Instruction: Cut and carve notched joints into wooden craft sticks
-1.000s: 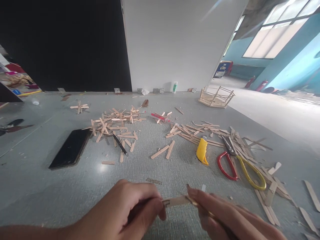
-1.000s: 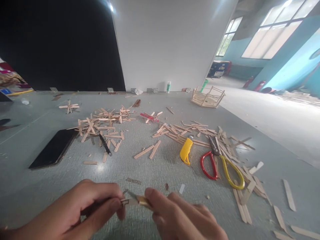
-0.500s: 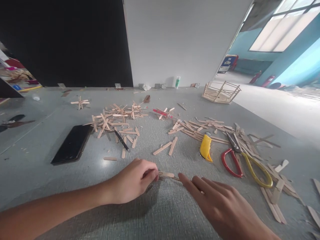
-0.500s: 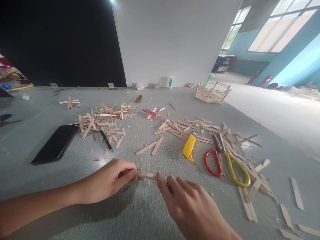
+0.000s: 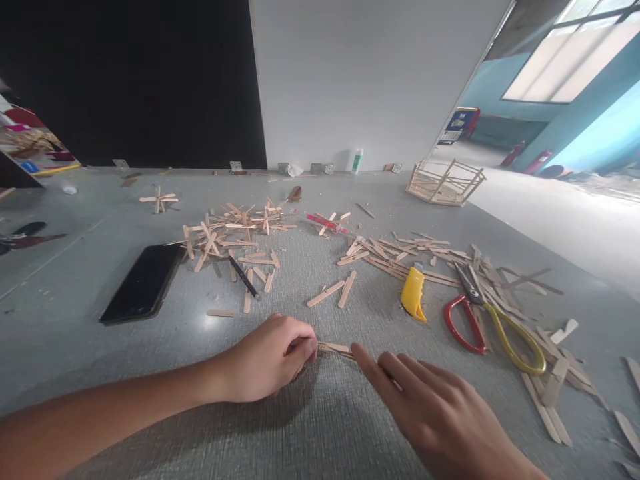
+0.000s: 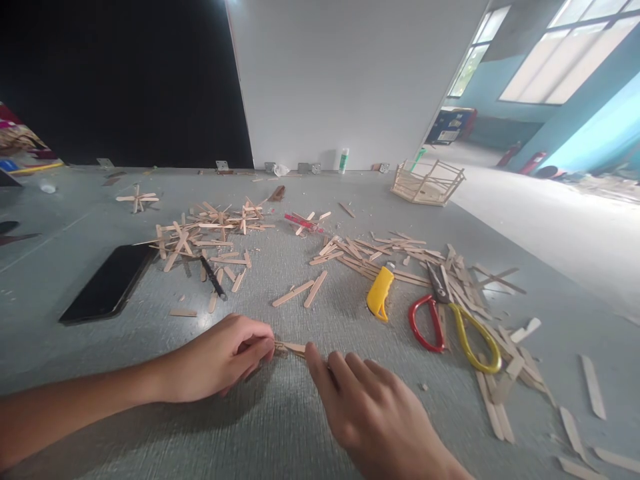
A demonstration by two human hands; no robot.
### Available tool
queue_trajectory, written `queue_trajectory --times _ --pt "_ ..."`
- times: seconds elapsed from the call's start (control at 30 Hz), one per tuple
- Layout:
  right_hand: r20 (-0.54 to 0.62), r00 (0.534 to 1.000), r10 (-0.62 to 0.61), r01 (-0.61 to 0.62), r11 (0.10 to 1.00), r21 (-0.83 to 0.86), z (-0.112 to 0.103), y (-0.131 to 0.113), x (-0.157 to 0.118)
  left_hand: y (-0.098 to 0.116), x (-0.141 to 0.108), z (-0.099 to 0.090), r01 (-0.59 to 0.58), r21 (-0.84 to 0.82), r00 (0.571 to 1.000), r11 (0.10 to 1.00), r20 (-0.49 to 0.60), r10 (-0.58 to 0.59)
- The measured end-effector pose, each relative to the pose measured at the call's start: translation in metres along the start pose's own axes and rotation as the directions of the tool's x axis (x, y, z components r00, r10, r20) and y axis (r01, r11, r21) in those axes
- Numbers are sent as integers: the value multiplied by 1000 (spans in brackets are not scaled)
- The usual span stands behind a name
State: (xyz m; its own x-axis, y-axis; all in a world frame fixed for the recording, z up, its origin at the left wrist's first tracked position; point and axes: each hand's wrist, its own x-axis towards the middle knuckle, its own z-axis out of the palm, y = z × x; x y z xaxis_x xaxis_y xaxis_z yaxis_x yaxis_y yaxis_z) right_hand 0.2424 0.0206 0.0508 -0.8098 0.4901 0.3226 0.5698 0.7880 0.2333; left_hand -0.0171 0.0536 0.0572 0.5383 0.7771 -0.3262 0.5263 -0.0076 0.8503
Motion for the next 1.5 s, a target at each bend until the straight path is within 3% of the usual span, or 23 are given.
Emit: queue_trajectory --times 0.23,0.37,0.57,0.83,0.93,1.1,1.2,1.3,1.4,1.5 --pt "14 1000 24 -25 1000 12 7 -2 -3 3 0 0 -20 41 1000 999 -7 20" --pt "58 991 122 -127 987 95 13 -12 -6 5 -1 4 -44 89 996 995 -74 50" --pt "180 951 251 -305 859 412 26 -21 -13 8 -1 5 -89 140 987 986 -122 107" --pt "265 898 351 -439 747 499 31 -17 -2 3 0 8 -95 192 980 977 -153 125" --pt "321 882 344 -460 777 430 28 -20 -2 1 -1 11 -123 239 973 963 -161 164" --pt "421 881 216 -359 885 297 24 -29 0 -5 0 15 -111 231 965 967 -207 160" --pt "463 870 173 -330 900 285 25 -33 7 -11 2 17 -101 193 959 976 -241 147" --pt "459 843 282 -455 828 328 19 -32 18 -15 3 18 -117 198 958 973 -235 163" --pt "488 777 397 -611 659 438 -2 -20 32 -18 3 18 -144 225 957 963 -218 194" --pt "564 747 350 -652 550 522 -24 -2 45 -19 2 17 -170 241 956 955 -194 219"
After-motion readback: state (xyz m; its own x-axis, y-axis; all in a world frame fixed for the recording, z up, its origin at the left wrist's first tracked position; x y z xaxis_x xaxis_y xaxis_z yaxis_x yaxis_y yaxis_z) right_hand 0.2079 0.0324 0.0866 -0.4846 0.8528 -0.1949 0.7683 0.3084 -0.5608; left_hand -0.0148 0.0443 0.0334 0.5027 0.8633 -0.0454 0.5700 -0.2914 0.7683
